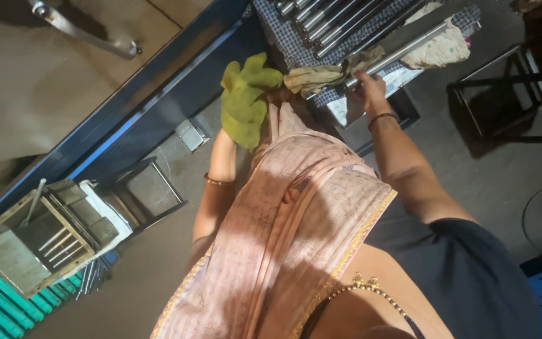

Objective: The person picks up metal rods from a rack, wipes them with a cloth, and places them into a tray. The person also wipes the surface of a machine with a cloth.

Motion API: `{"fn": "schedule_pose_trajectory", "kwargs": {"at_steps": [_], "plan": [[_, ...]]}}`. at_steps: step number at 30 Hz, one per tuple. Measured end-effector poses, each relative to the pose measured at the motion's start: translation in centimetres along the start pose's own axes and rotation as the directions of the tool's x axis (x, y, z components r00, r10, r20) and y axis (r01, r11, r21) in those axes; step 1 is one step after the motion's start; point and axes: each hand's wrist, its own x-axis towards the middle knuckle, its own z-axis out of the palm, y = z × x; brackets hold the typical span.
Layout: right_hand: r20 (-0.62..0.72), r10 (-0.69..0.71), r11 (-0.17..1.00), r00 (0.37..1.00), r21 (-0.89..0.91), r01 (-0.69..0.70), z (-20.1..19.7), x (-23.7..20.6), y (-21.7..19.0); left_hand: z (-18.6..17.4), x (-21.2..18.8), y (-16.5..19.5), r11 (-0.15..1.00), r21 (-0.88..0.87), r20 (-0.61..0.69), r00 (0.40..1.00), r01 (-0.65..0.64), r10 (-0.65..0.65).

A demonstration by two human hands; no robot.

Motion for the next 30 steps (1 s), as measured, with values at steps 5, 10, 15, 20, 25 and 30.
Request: {"fn": "schedule_pose_trajectory", "kwargs": {"at_steps": [5,10,15,20,25,30], "plan": [[0.193,0.137,0.913,0.971,0.356,-0.200,-1.5,-0.5,-0.6,-1.4,-0.1,3.4,0.844,-0.506,0.075,0.984,0.177,-0.162],[0.155,0.076,0.836,0.985,0.528,-0.148,-3.0,-0.6,-0.4,-2.0,-1.1,4.3,0.877,-0.408,0.099,0.967,0.254,-0.234],[0.017,-0.029,0.932,0.999,0.361,0.021,-5.1,-0.6,-0.3,-0.9,-2.5,3.2,0.959,-0.096,-0.073,0.959,0.266,-0.274],[0.125,-0.267,0.945,0.956,-0.162,0.285,-6.2,-4.2,3.0,3.7,-2.3,-1.9,-0.003,-0.966,0.206,0.758,0.259,-0.619],[0.492,-0.098,0.798,0.865,-0.481,0.364,-4.1,-7.4,1.2,8.8,-2.6,-3.5,-0.033,-0.969,0.221,0.805,0.244,-0.550],[0.639,0.014,0.298,0.769,-0.737,0.607,6.4,-6.5,-0.1,11.2,-0.5,-0.3,-0.330,-0.927,0.332,0.797,0.178,-0.504]]}}
